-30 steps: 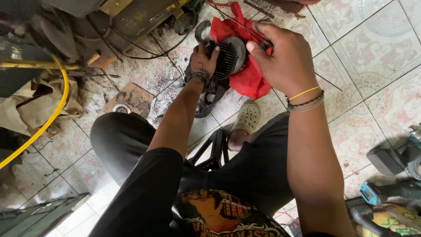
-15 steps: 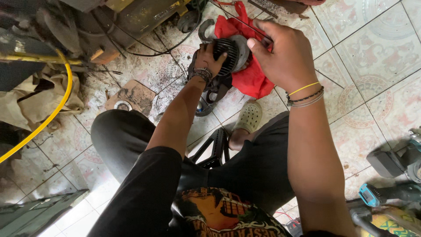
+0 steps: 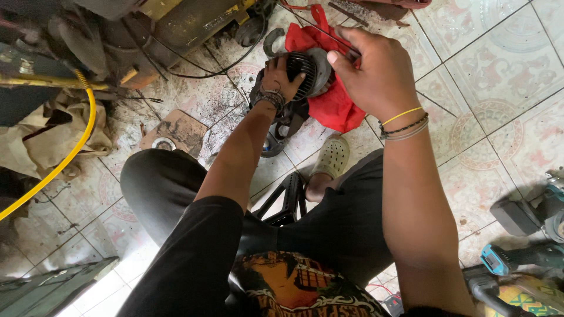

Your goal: The person cleans a circular metal part and a larger cylindrical engine component using a red cloth and a metal tool. They wipe the surfaces and scrape debris from the grooves of the parts while sitting on a stool.

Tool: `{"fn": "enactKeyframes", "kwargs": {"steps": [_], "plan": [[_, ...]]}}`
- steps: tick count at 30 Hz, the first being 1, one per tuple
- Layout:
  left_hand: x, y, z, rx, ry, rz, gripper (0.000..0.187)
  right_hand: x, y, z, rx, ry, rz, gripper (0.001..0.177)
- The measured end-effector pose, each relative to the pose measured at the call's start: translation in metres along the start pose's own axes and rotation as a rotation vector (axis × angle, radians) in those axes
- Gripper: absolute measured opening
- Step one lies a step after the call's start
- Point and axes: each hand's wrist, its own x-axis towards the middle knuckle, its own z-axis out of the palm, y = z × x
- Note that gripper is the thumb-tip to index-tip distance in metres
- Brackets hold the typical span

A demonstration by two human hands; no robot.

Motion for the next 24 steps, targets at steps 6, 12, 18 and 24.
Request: {"fn": "enactKeyframes", "kwargs": {"steps": [6,12,18,24], "plan": [[0.000,0.008,-0.014,-0.025,-0.010,0.030,0.078,0.000,0.004,-0.001,-0.005,0.024,-0.044,0.039],[0.007,0.009,-0.043,0.027,-0.167,-0.004,0.073,0.006,0.010,0.008,-0.037,0.026,-0.103,0.039],[0.002,0.000,-0.123,0.117,-0.393,-0.014,0.074,0.019,0.011,0.032,-0.102,0.019,-0.176,0.032],[-0.047,-0.029,-0.228,0.180,-0.072,0.189,0.057,0.033,0.004,0.069,-0.195,-0.155,-0.269,0.040]]}}
